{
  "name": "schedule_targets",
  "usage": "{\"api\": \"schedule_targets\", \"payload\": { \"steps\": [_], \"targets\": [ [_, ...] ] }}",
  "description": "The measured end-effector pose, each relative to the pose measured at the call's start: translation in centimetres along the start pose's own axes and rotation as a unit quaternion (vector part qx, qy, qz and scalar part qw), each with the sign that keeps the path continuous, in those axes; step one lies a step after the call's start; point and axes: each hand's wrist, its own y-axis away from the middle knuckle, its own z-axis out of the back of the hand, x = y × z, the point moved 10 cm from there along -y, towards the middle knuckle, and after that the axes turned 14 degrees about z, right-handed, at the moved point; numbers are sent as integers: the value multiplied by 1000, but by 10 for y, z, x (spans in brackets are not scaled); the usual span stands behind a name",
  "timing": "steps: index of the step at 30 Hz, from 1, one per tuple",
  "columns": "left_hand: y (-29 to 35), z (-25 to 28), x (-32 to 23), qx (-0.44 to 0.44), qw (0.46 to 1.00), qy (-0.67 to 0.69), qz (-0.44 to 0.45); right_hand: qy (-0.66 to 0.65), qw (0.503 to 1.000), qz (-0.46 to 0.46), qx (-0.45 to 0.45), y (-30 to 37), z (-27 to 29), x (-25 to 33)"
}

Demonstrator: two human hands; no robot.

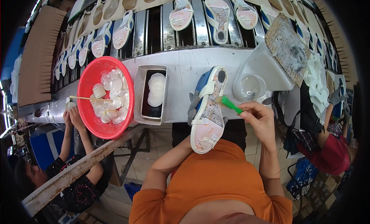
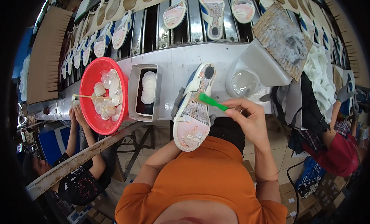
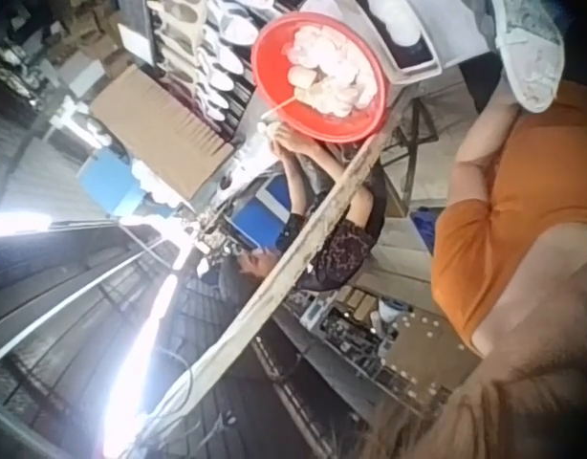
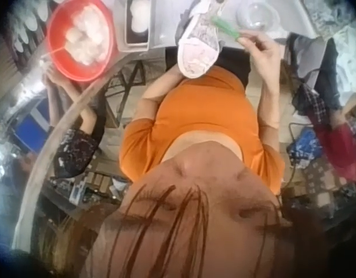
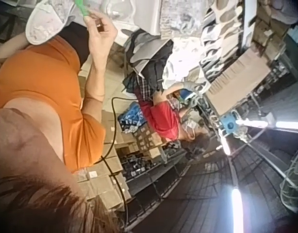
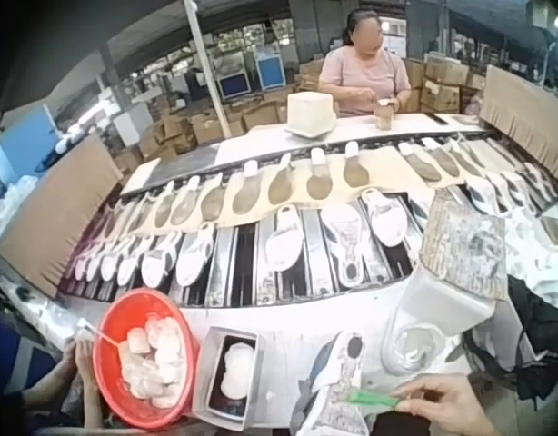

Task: Applying adhesive to shoe soles at a factory assembly line.

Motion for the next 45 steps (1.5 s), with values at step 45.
{"api": "schedule_targets", "payload": {
  "steps": [45],
  "targets": [
    [-12,45,17,93,975,115,169,401,896,171,-81,-60,3,37]
  ]
}}
